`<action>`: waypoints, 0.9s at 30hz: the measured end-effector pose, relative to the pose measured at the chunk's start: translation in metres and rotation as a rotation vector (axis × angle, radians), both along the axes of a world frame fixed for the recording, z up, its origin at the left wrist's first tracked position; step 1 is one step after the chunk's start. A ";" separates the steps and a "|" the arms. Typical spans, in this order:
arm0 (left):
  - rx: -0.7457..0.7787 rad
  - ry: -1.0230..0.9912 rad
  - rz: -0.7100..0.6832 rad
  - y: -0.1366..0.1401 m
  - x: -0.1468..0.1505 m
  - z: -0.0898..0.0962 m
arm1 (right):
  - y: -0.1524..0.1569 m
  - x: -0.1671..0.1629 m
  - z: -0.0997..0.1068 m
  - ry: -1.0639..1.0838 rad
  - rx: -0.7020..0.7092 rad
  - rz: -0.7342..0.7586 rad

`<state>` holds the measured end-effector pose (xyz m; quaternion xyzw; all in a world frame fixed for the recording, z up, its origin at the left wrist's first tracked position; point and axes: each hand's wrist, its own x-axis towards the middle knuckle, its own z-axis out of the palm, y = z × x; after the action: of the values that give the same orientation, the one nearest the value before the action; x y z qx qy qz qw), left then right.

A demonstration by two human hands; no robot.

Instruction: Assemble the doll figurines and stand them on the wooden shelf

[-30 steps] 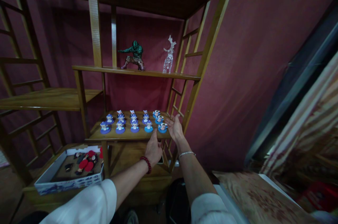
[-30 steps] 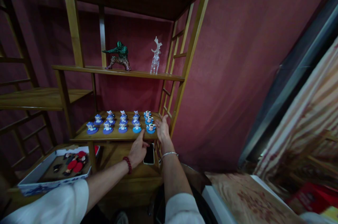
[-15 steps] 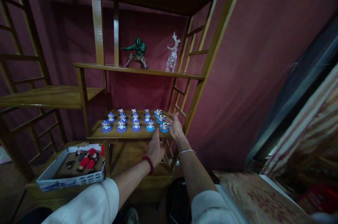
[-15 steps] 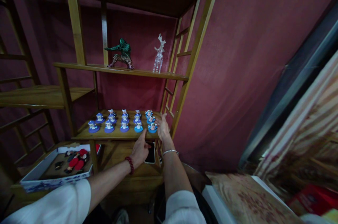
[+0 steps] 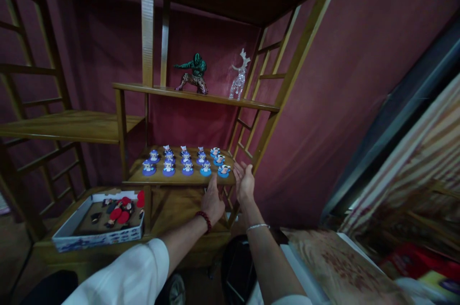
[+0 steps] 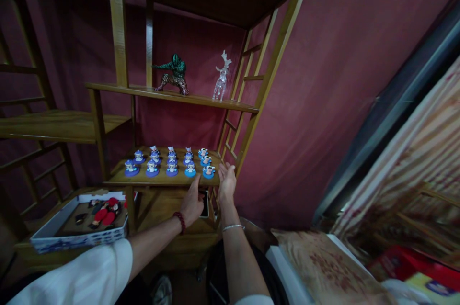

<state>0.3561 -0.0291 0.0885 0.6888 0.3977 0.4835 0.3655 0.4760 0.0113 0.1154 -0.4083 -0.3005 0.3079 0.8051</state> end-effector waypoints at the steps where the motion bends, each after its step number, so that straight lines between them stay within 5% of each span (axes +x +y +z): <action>1: 0.005 -0.005 0.001 -0.001 -0.001 -0.002 | -0.005 -0.002 -0.001 0.002 0.011 -0.015; 14: 0.035 0.071 -0.046 -0.015 -0.025 0.003 | -0.047 -0.039 -0.021 -0.070 -0.073 -0.131; 27: 0.044 0.196 0.030 -0.024 -0.057 0.010 | -0.056 -0.079 -0.039 -0.035 -0.178 -0.018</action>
<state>0.2988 -0.0531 0.0983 0.7346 0.4310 0.4279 0.3026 0.3966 -0.0444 0.0766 -0.4863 -0.2824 0.3189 0.7629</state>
